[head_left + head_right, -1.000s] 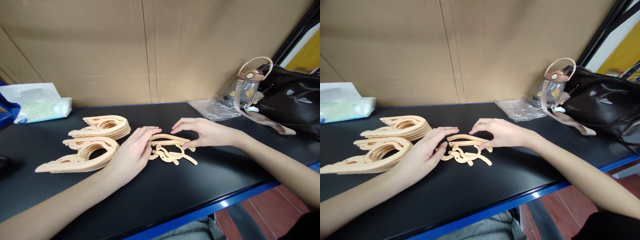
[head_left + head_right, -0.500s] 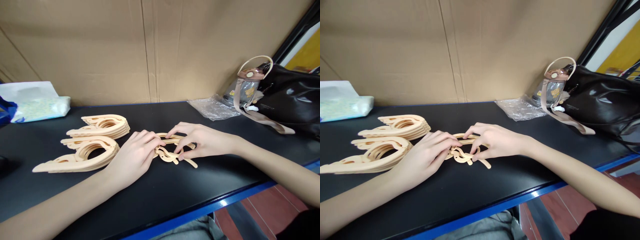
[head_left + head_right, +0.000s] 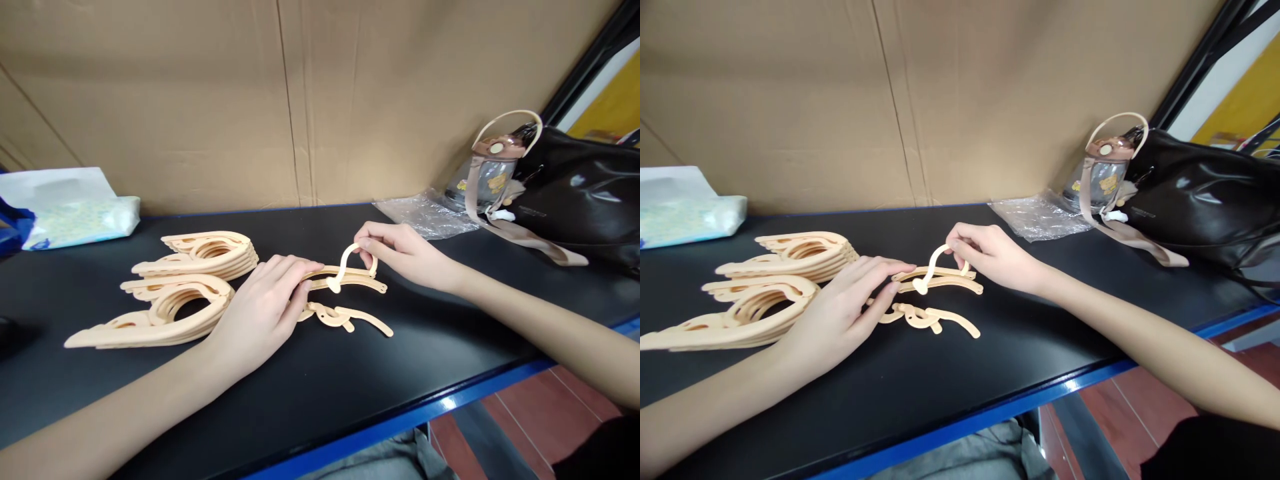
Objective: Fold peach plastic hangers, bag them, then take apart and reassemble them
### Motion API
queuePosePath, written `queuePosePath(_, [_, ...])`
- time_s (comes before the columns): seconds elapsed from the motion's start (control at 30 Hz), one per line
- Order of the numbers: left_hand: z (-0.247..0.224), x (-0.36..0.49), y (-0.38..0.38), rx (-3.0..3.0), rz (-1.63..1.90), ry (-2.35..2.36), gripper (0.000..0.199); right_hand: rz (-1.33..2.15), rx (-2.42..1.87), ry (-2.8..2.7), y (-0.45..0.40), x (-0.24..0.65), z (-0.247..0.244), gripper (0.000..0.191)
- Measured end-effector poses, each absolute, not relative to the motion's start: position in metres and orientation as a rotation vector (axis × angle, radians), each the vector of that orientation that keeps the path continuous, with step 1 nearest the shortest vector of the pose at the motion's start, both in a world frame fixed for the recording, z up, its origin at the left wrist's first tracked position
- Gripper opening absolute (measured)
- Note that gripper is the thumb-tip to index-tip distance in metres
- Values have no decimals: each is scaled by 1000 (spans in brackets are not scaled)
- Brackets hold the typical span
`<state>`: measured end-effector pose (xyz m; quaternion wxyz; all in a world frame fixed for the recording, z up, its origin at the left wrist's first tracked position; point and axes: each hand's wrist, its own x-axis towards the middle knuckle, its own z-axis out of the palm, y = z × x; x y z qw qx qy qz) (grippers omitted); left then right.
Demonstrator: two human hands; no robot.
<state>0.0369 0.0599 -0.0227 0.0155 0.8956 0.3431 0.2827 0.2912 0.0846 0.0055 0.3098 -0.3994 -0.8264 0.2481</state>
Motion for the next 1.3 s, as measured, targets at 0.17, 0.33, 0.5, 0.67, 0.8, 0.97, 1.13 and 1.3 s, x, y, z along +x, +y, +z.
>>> queuePosePath(0.17, [-20,42,55,2816,875,966,31,816,-1068,-2092,85,286,1,26])
queuePosePath(0.33, [-16,44,48,2884,964,867,18,1030,-1050,-1985,78,278,2,26])
queuePosePath(0.5, [-17,44,48,3096,965,745,19,1286,-1042,-1778,79,276,3,28])
queuePosePath(0.67, [-15,46,46,3285,851,527,25,1447,-1041,-1708,76,274,6,28])
queuePosePath(0.8, [-16,48,43,3245,843,532,19,1554,-917,-1678,73,274,7,49])
queuePosePath(0.97, [-18,45,47,2939,989,632,19,1484,-903,-1808,71,270,4,41])
queuePosePath(1.13, [-20,45,52,2780,930,770,28,1489,-897,-1824,74,268,1,23])
queuePosePath(1.3, [-22,45,59,2940,884,1091,32,1321,-977,-1695,87,280,-1,27])
